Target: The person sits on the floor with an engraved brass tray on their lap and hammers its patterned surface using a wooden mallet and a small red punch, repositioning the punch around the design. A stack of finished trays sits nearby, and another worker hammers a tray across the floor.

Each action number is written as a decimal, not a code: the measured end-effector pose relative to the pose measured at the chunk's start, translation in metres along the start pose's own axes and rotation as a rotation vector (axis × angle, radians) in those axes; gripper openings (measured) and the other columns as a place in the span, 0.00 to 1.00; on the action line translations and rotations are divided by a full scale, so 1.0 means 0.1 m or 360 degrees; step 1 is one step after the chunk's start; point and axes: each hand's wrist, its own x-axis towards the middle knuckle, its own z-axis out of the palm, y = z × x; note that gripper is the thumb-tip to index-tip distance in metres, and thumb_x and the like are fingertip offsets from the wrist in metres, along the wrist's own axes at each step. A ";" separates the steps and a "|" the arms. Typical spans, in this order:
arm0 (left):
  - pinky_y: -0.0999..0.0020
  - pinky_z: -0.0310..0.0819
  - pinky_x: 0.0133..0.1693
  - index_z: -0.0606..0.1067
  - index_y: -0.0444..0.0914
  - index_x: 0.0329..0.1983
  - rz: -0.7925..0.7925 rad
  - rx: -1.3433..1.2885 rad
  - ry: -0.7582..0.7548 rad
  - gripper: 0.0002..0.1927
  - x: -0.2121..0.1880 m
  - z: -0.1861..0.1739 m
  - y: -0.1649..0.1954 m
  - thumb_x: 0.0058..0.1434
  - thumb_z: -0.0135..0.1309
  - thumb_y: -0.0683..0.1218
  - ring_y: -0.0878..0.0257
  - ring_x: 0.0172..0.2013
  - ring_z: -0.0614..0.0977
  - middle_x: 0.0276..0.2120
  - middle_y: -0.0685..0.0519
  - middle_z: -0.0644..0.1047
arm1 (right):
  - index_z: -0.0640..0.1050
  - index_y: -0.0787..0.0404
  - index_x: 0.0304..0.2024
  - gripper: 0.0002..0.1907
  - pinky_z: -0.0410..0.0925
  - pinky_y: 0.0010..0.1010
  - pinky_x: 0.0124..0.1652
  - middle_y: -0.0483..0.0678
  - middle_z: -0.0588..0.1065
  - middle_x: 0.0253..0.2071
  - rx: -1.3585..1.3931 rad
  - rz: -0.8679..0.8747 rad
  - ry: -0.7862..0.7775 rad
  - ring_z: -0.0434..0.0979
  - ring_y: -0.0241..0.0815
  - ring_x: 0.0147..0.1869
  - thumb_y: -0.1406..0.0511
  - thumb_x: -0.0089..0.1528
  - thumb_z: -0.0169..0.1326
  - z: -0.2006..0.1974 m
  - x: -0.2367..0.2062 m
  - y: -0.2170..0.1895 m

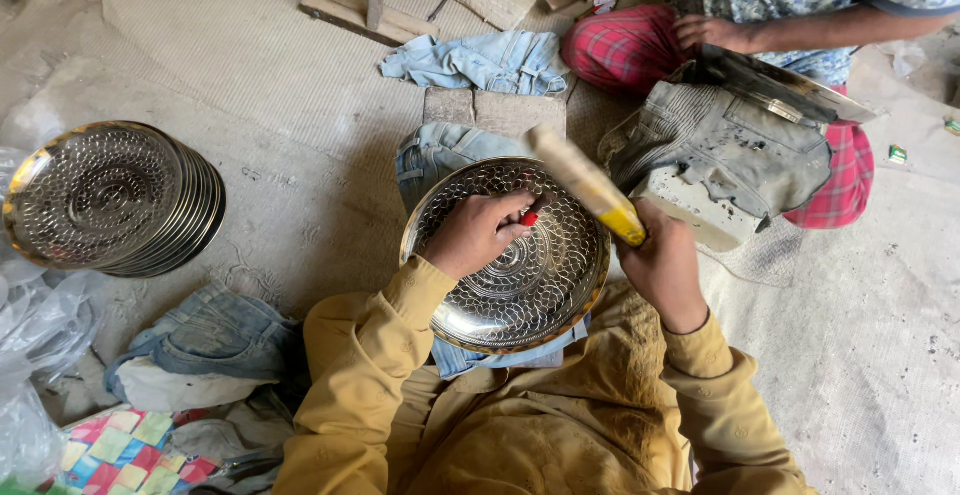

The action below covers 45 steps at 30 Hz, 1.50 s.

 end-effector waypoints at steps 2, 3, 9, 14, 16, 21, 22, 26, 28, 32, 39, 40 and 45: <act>0.64 0.79 0.33 0.76 0.37 0.55 0.0024 -0.0010 0.0000 0.18 -0.01 0.00 0.00 0.61 0.63 0.42 0.58 0.31 0.87 0.34 0.47 0.84 | 0.77 0.64 0.40 0.10 0.69 0.42 0.32 0.58 0.76 0.29 0.0058 -0.0018 0.0022 0.78 0.57 0.29 0.72 0.56 0.61 -0.01 0.00 -0.01; 0.64 0.80 0.34 0.76 0.37 0.54 0.0036 -0.0012 0.0002 0.18 -0.01 0.00 0.01 0.61 0.63 0.42 0.58 0.32 0.87 0.35 0.47 0.84 | 0.78 0.64 0.41 0.12 0.69 0.43 0.32 0.59 0.76 0.28 -0.0054 -0.0045 0.0033 0.78 0.58 0.30 0.73 0.54 0.61 -0.02 -0.01 -0.01; 0.64 0.81 0.36 0.77 0.36 0.53 0.0076 0.0006 0.0034 0.15 -0.04 -0.03 0.04 0.63 0.60 0.40 0.57 0.35 0.87 0.39 0.47 0.84 | 0.77 0.64 0.38 0.10 0.70 0.43 0.33 0.58 0.76 0.28 -0.0163 -0.0019 -0.0015 0.78 0.57 0.30 0.73 0.54 0.61 -0.03 0.04 0.05; 0.64 0.81 0.35 0.76 0.35 0.52 -0.0009 -0.0058 0.0046 0.17 -0.02 -0.04 0.07 0.61 0.62 0.41 0.57 0.34 0.88 0.37 0.46 0.83 | 0.78 0.62 0.41 0.13 0.71 0.41 0.32 0.56 0.77 0.28 -0.0182 -0.0137 -0.0002 0.79 0.54 0.29 0.73 0.53 0.60 -0.03 0.06 0.05; 0.64 0.81 0.35 0.76 0.35 0.52 -0.0043 -0.0074 0.0017 0.16 -0.02 -0.04 0.07 0.61 0.62 0.41 0.57 0.34 0.88 0.36 0.46 0.83 | 0.78 0.63 0.40 0.12 0.70 0.42 0.33 0.57 0.77 0.29 -0.0177 -0.0148 0.0069 0.79 0.57 0.32 0.73 0.53 0.60 -0.04 0.04 0.03; 0.64 0.81 0.37 0.76 0.35 0.53 0.0133 -0.0048 0.0085 0.16 -0.04 -0.05 0.06 0.62 0.61 0.39 0.56 0.35 0.87 0.39 0.46 0.84 | 0.77 0.64 0.39 0.10 0.70 0.43 0.33 0.58 0.76 0.29 -0.0127 -0.0094 -0.0015 0.78 0.57 0.31 0.72 0.55 0.61 -0.06 0.08 -0.02; 0.63 0.82 0.37 0.76 0.34 0.53 0.0187 -0.0046 0.0115 0.16 -0.05 -0.05 0.06 0.61 0.61 0.39 0.55 0.36 0.87 0.40 0.46 0.83 | 0.75 0.65 0.38 0.09 0.70 0.43 0.34 0.59 0.75 0.30 -0.0019 -0.0073 0.0014 0.77 0.58 0.32 0.71 0.56 0.62 -0.06 0.09 -0.03; 0.63 0.81 0.37 0.76 0.35 0.53 0.0105 -0.0039 0.0098 0.16 -0.06 -0.05 0.07 0.61 0.60 0.39 0.55 0.35 0.87 0.38 0.46 0.84 | 0.77 0.64 0.39 0.11 0.69 0.43 0.33 0.58 0.76 0.29 -0.0155 -0.0112 -0.0049 0.78 0.57 0.30 0.73 0.54 0.60 -0.07 0.12 -0.07; 0.63 0.81 0.35 0.77 0.36 0.52 0.0031 -0.0042 0.0066 0.16 -0.05 -0.05 0.08 0.61 0.61 0.39 0.56 0.34 0.87 0.37 0.46 0.84 | 0.75 0.66 0.38 0.09 0.68 0.42 0.33 0.59 0.74 0.28 0.0127 0.0029 0.0006 0.76 0.56 0.28 0.71 0.56 0.61 -0.08 0.12 -0.09; 0.63 0.81 0.35 0.77 0.35 0.52 0.0030 -0.0040 0.0093 0.15 -0.06 -0.04 0.06 0.61 0.61 0.39 0.56 0.34 0.87 0.37 0.46 0.84 | 0.77 0.64 0.38 0.11 0.69 0.43 0.33 0.59 0.76 0.29 -0.0248 -0.0121 -0.0031 0.77 0.59 0.30 0.74 0.52 0.60 -0.11 0.12 -0.09; 0.66 0.83 0.35 0.77 0.37 0.52 -0.0037 0.0024 0.0025 0.13 -0.07 0.02 -0.02 0.64 0.60 0.41 0.59 0.34 0.88 0.38 0.48 0.84 | 0.78 0.64 0.40 0.12 0.70 0.44 0.32 0.57 0.76 0.28 -0.0066 -0.0094 -0.0031 0.78 0.56 0.29 0.72 0.53 0.59 -0.11 0.15 -0.08; 0.66 0.83 0.35 0.77 0.37 0.53 -0.0025 0.0016 0.0040 0.14 -0.07 0.02 -0.04 0.64 0.60 0.41 0.59 0.34 0.88 0.38 0.47 0.84 | 0.78 0.64 0.41 0.12 0.70 0.43 0.31 0.57 0.76 0.28 0.0094 -0.0053 0.0009 0.78 0.55 0.28 0.72 0.54 0.58 -0.10 0.15 -0.09; 0.66 0.83 0.37 0.75 0.35 0.57 0.0057 -0.0003 0.0117 0.19 -0.09 0.02 -0.07 0.63 0.60 0.40 0.58 0.37 0.87 0.40 0.46 0.83 | 0.79 0.63 0.45 0.18 0.70 0.45 0.31 0.58 0.77 0.28 -0.0318 -0.0182 -0.0005 0.78 0.59 0.29 0.73 0.51 0.59 -0.10 0.12 -0.09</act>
